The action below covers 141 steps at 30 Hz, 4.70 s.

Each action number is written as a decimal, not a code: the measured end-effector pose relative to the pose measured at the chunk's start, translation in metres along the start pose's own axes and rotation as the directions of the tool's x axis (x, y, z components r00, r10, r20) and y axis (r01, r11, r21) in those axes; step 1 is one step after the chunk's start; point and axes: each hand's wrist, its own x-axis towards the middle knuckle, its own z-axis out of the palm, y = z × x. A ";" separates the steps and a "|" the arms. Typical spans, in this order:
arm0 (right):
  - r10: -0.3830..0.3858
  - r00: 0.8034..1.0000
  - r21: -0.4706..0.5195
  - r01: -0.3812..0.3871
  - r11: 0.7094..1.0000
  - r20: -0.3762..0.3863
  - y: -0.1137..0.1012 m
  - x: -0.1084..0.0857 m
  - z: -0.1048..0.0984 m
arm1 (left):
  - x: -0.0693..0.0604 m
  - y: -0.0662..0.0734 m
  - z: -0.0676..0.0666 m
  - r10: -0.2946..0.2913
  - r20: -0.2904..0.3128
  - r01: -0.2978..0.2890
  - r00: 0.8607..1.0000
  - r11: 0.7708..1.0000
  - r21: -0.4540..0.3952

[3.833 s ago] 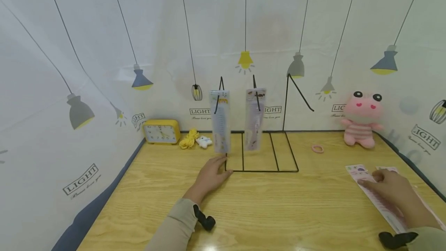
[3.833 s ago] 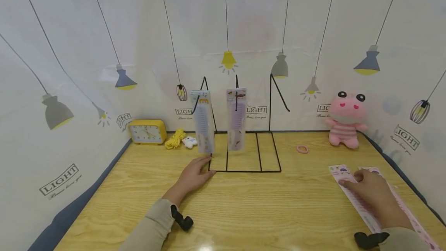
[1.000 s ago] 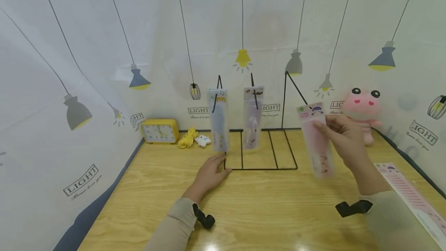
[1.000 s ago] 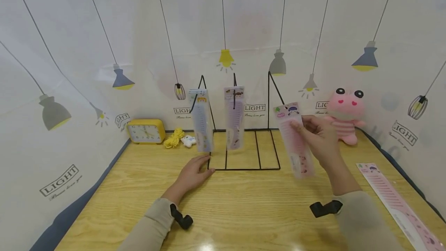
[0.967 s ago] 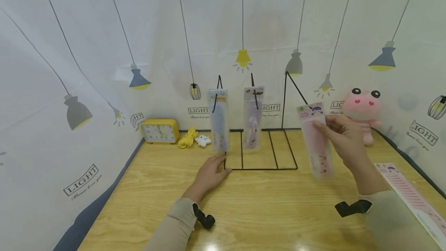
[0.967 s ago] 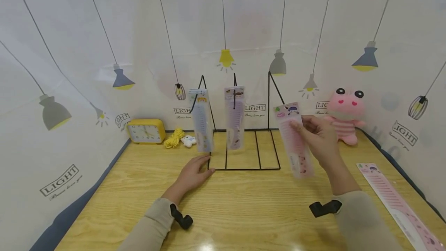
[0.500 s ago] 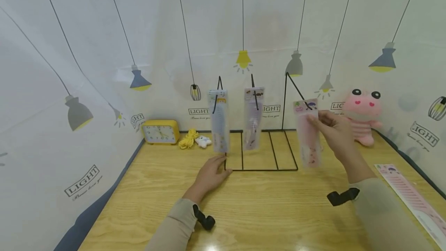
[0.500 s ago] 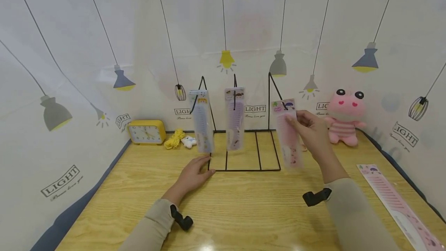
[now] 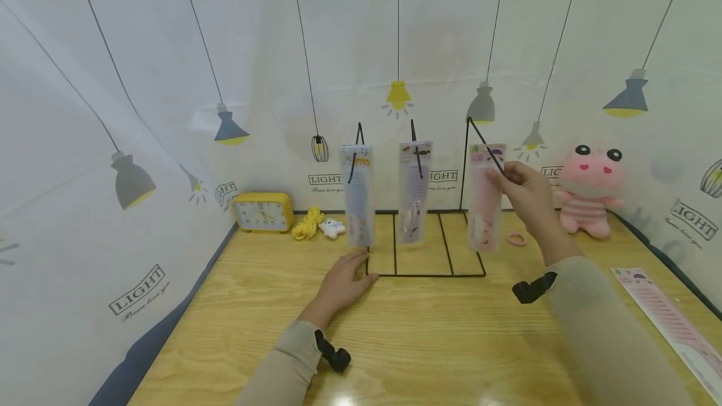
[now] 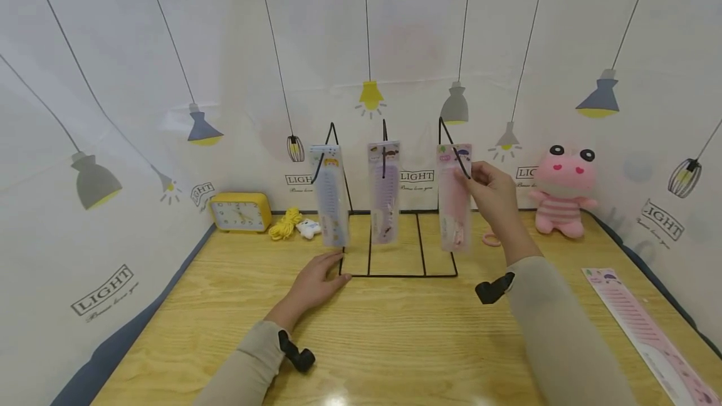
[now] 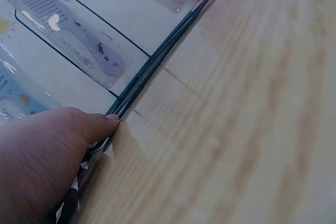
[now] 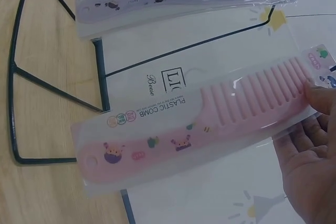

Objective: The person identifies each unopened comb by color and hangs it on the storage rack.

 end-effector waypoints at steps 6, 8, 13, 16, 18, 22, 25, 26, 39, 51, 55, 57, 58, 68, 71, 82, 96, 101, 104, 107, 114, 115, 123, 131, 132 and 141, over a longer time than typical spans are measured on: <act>-0.037 0.999 -0.065 0.036 0.997 -0.018 0.001 0.016 0.007 | -0.001 0.000 0.000 -0.004 0.003 0.004 1.000 1.000 0.002; -0.059 0.998 -0.083 0.057 0.995 -0.028 0.002 0.020 0.009 | -0.001 0.001 0.000 -0.005 0.005 0.005 1.000 1.000 0.002; -0.075 0.997 -0.105 0.072 0.992 -0.028 0.003 0.024 0.013 | -0.001 0.003 -0.001 -0.008 0.013 0.008 1.000 1.000 -0.001; -0.080 0.996 -0.098 0.077 0.992 -0.027 0.002 0.026 0.015 | -0.001 0.004 -0.002 -0.013 0.013 0.013 1.000 1.000 -0.007; -0.079 0.996 -0.095 0.076 0.993 -0.031 0.002 0.027 0.016 | -0.001 0.004 -0.002 -0.015 0.012 0.015 1.000 1.000 -0.006; -0.054 0.998 -0.099 0.050 0.994 -0.041 0.002 0.028 0.018 | -0.001 0.004 -0.002 -0.016 0.014 0.016 1.000 1.000 -0.003; -0.033 0.998 -0.099 0.028 0.995 -0.052 0.001 0.026 0.018 | -0.001 0.004 -0.002 -0.016 0.014 0.016 1.000 1.000 -0.004; -0.030 0.998 -0.097 0.024 0.995 -0.054 0.000 0.026 0.018 | -0.001 0.004 -0.002 -0.016 0.014 0.016 1.000 1.000 -0.005; -0.023 0.998 -0.111 0.016 0.994 -0.059 -0.006 0.019 0.008 | -0.002 0.005 -0.002 -0.014 0.015 0.014 1.000 1.000 -0.006; 0.073 0.996 -0.109 -0.078 0.991 -0.045 -0.002 0.009 -0.005 | -0.002 0.004 -0.003 -0.024 0.020 0.025 1.000 1.000 -0.004; 0.108 0.994 -0.114 -0.111 0.987 -0.035 0.000 0.004 -0.013 | -0.001 0.004 -0.002 -0.023 0.020 0.023 1.000 1.000 -0.006; 0.108 0.994 -0.090 -0.111 0.990 -0.032 0.001 0.001 -0.017 | -0.001 0.004 -0.002 -0.020 0.019 0.020 1.000 1.000 -0.008; 0.101 0.994 -0.082 -0.103 0.991 -0.029 0.003 -0.001 -0.019 | -0.001 0.004 -0.003 -0.020 0.018 0.020 1.000 1.000 -0.008; 0.045 0.999 -0.094 -0.046 0.995 -0.009 0.017 -0.018 -0.038 | -0.002 0.003 -0.004 -0.018 0.006 0.018 1.000 1.000 -0.001; 0.072 0.997 -0.102 -0.070 0.992 0.015 0.023 -0.028 -0.048 | -0.002 0.001 -0.003 -0.015 0.000 0.015 1.000 1.000 0.002; 0.188 0.982 -0.260 -0.175 0.950 0.023 0.064 -0.079 -0.106 | -0.002 0.004 -0.003 -0.023 0.006 0.023 1.000 1.000 -0.012; 0.263 0.962 -0.562 -0.256 0.787 -0.070 0.154 -0.132 -0.172 | -0.001 0.003 -0.003 -0.012 0.010 0.012 1.000 1.000 0.002; 0.336 0.942 -0.637 -0.265 0.724 -0.011 0.171 -0.135 -0.183 | -0.002 0.002 -0.007 -0.029 -0.002 0.029 1.000 1.000 0.001; 0.364 0.931 -0.667 -0.281 0.690 -0.016 0.177 -0.136 -0.185 | -0.002 0.002 -0.008 -0.025 -0.008 0.025 1.000 1.000 0.006; 0.374 0.927 -0.702 -0.285 0.653 -0.029 0.181 -0.140 -0.188 | -0.002 0.004 -0.007 -0.012 -0.005 0.012 1.000 1.000 -0.001; 0.328 0.944 -0.759 -0.228 0.610 -0.019 0.185 -0.144 -0.197 | -0.003 0.007 -0.003 -0.003 0.003 0.003 1.000 1.000 -0.019; 0.329 0.944 -0.762 -0.226 0.607 -0.017 0.185 -0.144 -0.198 | -0.003 0.006 -0.003 -0.004 0.005 0.004 1.000 1.000 -0.018; 0.487 0.874 -0.742 -0.320 0.589 0.009 0.174 -0.140 -0.196 | -0.001 0.006 -0.004 -0.008 0.006 0.008 1.000 1.000 -0.004; 0.562 0.826 -0.668 -0.397 0.629 0.038 0.172 -0.139 -0.195 | -0.003 0.005 -0.003 -0.008 0.006 0.008 1.000 1.000 -0.002; 0.540 0.840 -0.663 -0.374 0.648 0.054 0.173 -0.139 -0.197 | -0.003 0.005 -0.003 -0.010 0.007 0.010 1.000 1.000 -0.003; 0.506 0.862 -0.644 -0.408 0.647 -0.038 0.175 -0.139 -0.193 | -0.003 0.006 -0.003 -0.021 0.014 0.021 1.000 1.000 -0.007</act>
